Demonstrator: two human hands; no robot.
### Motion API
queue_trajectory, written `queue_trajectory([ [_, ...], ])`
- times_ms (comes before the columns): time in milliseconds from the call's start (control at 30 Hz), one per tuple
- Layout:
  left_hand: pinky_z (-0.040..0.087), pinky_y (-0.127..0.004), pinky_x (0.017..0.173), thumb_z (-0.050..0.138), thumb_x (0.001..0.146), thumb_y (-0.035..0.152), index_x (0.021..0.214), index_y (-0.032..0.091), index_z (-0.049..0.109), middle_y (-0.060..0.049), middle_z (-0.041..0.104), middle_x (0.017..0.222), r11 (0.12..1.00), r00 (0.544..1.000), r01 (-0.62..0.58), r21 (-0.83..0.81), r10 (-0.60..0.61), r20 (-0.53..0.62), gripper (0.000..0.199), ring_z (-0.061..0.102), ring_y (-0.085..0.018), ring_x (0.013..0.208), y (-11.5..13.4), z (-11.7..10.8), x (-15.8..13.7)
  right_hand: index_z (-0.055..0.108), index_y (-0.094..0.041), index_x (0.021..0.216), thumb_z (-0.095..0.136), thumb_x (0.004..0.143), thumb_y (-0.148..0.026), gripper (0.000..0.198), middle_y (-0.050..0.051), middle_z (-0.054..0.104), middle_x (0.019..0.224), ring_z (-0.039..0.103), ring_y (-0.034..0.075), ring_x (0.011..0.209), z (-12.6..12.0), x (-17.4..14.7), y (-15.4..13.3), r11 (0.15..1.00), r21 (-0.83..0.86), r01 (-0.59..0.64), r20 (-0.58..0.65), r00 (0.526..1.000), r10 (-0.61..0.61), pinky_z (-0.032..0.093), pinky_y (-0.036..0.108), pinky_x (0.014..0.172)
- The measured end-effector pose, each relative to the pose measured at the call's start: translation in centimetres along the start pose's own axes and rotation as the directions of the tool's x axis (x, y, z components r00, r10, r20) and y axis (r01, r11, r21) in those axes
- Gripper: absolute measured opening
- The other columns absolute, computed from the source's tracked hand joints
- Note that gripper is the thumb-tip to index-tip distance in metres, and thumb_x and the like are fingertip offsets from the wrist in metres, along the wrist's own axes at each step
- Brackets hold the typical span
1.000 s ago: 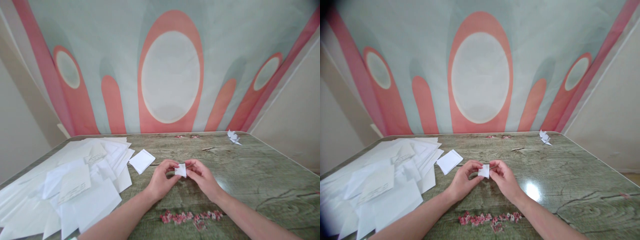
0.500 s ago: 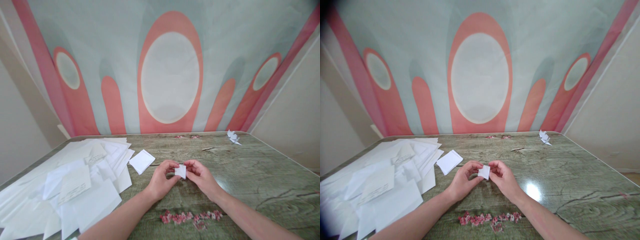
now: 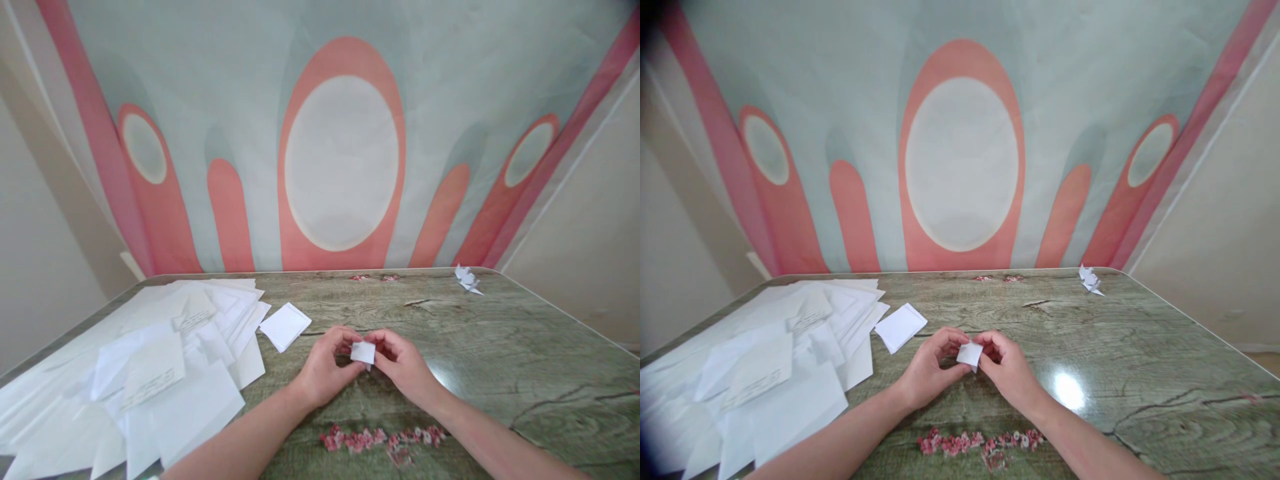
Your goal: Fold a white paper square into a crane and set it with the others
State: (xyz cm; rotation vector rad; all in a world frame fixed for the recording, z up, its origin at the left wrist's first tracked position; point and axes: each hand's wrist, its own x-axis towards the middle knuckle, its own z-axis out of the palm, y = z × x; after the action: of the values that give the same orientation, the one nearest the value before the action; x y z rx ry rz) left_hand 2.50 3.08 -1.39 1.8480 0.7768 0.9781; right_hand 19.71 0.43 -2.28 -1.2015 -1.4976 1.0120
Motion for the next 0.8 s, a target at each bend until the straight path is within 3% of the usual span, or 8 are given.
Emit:
queue_trajectory([
  [300,0.048,-0.028,0.079,0.06,0.069,0.008,0.096,0.018,0.057,-0.005,0.056,0.103,0.993,0.998,-0.04,0.107,0.045,-0.044,0.029,0.056,-0.017,0.091,0.1,0.4,-0.2,0.057,-0.017,0.087,0.055,0.076,-0.023,0.013,0.001,0.063,0.074,0.058,0.015,0.066,0.2,-0.2,0.0,1.0,-0.023,0.018,-0.039,0.999,-0.019,0.046,0.027,0.063],
  [433,0.047,-0.028,0.081,0.057,0.066,0.006,0.097,0.018,0.057,-0.004,0.061,0.096,0.974,0.997,0.028,0.227,-0.011,-0.075,0.034,0.057,-0.017,0.09,0.3,0.5,-0.2,0.058,-0.016,0.083,0.053,0.075,-0.024,0.012,0.002,0.064,0.072,0.059,0.016,0.065,0.1,-0.1,-0.1,0.998,-0.059,-0.01,-0.054,0.999,0.007,0.046,0.027,0.062],
  [600,0.046,-0.027,0.071,0.057,0.068,0.015,0.092,0.018,0.06,-0.003,0.064,0.087,0.908,0.993,0.072,0.412,-0.103,0.053,0.025,0.058,-0.018,0.08,1.8,0.1,-1.0,0.061,-0.016,0.072,0.054,0.071,-0.019,0.008,0.001,0.063,0.063,0.058,0.015,0.058,-0.1,-0.8,-0.8,0.981,-0.184,-0.059,-0.002,0.998,0.06,0.044,0.025,0.055],
  [800,0.043,-0.025,0.074,0.054,0.068,0.013,0.091,0.02,0.061,-0.002,0.063,0.087,0.856,0.989,0.015,0.517,-0.09,0.121,0.025,0.057,-0.018,0.083,3.1,0.5,-2.9,0.063,-0.017,0.073,0.051,0.07,-0.015,0.013,0.0,0.064,0.063,0.058,0.015,0.059,0.6,-3.4,-1.4,0.929,-0.367,-0.043,-0.001,0.999,0.046,0.043,0.024,0.058],
])
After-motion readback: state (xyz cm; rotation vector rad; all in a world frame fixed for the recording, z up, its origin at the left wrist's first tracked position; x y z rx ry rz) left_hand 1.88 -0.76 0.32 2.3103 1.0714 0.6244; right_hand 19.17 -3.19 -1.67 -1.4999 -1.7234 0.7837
